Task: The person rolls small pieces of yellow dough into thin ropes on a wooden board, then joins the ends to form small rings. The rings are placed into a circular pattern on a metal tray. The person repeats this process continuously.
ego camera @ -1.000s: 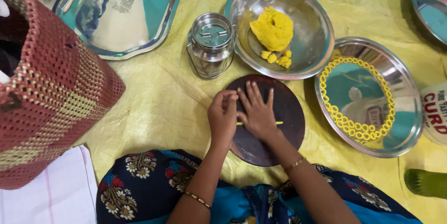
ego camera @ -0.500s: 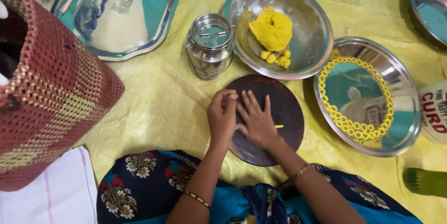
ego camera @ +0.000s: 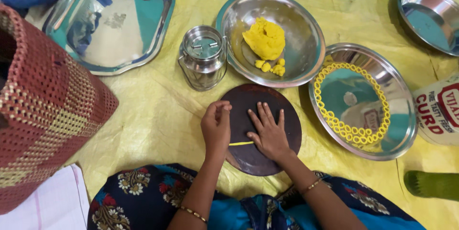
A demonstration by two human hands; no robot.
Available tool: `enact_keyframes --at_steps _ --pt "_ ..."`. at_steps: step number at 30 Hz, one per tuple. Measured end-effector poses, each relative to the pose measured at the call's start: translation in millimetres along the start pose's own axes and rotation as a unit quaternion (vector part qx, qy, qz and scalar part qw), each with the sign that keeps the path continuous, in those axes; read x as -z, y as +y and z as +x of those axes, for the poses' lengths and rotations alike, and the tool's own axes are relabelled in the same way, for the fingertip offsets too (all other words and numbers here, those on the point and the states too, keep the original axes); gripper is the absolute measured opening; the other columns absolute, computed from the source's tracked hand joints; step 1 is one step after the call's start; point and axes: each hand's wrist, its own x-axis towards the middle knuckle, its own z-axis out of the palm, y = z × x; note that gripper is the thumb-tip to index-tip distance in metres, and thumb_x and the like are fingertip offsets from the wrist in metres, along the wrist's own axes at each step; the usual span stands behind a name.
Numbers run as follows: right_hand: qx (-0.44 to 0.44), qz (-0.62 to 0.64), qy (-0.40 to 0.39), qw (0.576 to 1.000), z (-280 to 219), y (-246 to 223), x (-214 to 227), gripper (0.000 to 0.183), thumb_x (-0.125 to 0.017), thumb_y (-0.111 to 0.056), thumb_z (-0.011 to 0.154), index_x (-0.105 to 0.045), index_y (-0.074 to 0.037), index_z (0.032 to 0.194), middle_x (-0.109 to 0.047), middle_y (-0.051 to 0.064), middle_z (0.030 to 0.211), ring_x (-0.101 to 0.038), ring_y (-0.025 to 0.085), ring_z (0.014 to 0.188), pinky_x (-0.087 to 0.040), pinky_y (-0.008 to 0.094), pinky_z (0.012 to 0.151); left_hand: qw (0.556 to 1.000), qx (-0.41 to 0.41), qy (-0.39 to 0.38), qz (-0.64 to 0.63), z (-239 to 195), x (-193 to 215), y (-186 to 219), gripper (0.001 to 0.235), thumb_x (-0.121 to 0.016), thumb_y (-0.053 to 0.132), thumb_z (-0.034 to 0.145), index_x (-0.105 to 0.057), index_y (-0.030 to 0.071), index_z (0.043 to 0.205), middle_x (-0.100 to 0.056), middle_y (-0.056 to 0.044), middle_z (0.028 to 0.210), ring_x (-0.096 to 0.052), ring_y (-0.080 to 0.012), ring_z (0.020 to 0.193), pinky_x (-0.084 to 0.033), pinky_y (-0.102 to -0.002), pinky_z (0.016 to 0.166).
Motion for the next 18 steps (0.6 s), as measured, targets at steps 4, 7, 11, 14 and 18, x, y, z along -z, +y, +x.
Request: enact_keyframes --at_steps 4,7,11,14,18 --pt "0.015 0.036 0.02 0.999 41 26 -12 0.069 -0.049 -0.05 0.099 -0.034 -0.017 0.158 -0.023 0.017 0.168 -0.016 0.033 0.157 -0.009 0.069 0.118 0.999 0.036 -0.005 0.007 -2 3 3 0.015 -0.065 0.013 0.098 -0.07 0.003 0.108 -0.074 -0.002 0.093 -0.06 -0.0052 0.074 -0.048 -0.021 0.066" --pt "0.017 0.057 0.017 0.998 61 36 -16 0.067 -0.047 -0.049 0.101 -0.034 -0.017 0.159 -0.023 0.016 0.168 -0.016 0.034 0.157 -0.01 0.068 0.119 0.997 0.071 -0.007 0.012 -1 4 5 0.016 -0.065 0.011 0.096 -0.072 0.003 0.108 -0.073 -0.001 0.091 -0.054 -0.0046 0.069 -0.044 -0.022 0.061" --pt "0.022 0.045 0.003 0.999 59 35 -13 0.069 -0.048 -0.049 0.1 -0.032 -0.017 0.159 -0.021 0.015 0.167 -0.014 0.033 0.156 -0.01 0.068 0.119 0.999 0.04 -0.013 0.001 2 3 -1 0.015 -0.065 0.011 0.096 -0.072 0.003 0.107 -0.073 0.0 0.09 -0.056 -0.0027 0.069 -0.046 -0.021 0.062" --pt "0.053 0.014 -0.012 0.998 33 25 -5 0.072 -0.05 -0.051 0.098 -0.031 -0.016 0.158 -0.019 0.017 0.167 -0.012 0.034 0.156 -0.009 0.069 0.117 0.999 0.041 -0.013 0.005 2 2 -9 0.015 -0.066 0.011 0.096 -0.072 0.003 0.107 -0.073 -0.001 0.089 -0.055 -0.0031 0.069 -0.045 -0.021 0.061" --pt "0.078 -0.01 -0.111 0.991 -12 8 15 0.081 -0.054 -0.055 0.091 -0.028 -0.014 0.157 -0.013 0.018 0.166 -0.009 0.035 0.154 -0.006 0.07 0.115 0.999 0.026 -0.019 -0.006 3 1 -16 0.015 -0.066 0.011 0.095 -0.071 0.003 0.107 -0.074 0.0 0.09 -0.06 -0.003 0.071 -0.048 -0.02 0.064"
